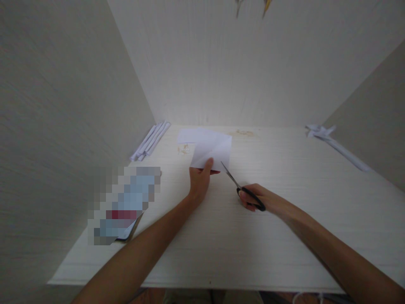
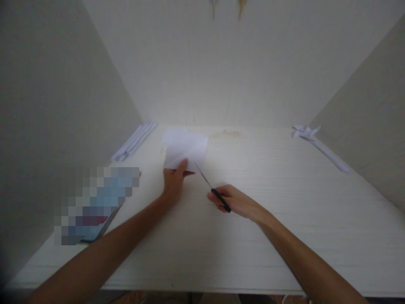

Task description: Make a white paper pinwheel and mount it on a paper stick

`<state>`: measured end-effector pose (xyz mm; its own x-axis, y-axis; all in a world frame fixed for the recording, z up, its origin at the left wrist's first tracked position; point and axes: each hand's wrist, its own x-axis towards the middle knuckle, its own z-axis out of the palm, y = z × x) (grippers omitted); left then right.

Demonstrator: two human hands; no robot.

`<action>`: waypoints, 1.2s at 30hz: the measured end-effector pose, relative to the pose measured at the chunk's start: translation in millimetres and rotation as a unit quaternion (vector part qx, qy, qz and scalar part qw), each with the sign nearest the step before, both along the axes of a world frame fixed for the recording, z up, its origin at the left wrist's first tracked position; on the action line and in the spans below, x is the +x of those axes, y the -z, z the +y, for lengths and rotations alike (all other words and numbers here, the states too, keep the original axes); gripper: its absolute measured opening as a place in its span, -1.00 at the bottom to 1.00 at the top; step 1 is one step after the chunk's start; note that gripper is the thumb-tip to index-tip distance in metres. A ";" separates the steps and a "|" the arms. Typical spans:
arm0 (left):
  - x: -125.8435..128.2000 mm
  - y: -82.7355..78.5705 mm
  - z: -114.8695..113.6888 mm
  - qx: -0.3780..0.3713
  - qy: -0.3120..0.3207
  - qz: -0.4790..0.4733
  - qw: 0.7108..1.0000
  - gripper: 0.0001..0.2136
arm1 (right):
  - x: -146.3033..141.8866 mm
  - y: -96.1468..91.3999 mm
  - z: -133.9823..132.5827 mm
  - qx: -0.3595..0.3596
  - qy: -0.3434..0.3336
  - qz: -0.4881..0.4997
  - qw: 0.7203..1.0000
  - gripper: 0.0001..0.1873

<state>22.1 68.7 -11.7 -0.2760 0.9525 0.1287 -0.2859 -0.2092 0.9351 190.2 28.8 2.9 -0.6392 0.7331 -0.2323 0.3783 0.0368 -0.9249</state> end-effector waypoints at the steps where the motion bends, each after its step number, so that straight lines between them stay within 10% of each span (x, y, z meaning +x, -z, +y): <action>1: -0.1 0.0 -0.1 0.000 0.000 0.001 1.000 -0.76 | -0.1 0.1 0.0 -0.001 0.001 0.002 1.000 -0.44; 36: -1.2 0.4 -0.1 0.011 0.011 0.005 1.000 -0.78 | -0.7 -1.1 -0.8 0.003 0.005 -0.005 1.000 -0.45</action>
<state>20.9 68.6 -12.1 -0.2541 0.9549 0.1533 -0.2809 -0.2246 0.9331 189.5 27.9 4.1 -0.6289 0.7412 -0.2347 0.3883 0.0380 -0.9207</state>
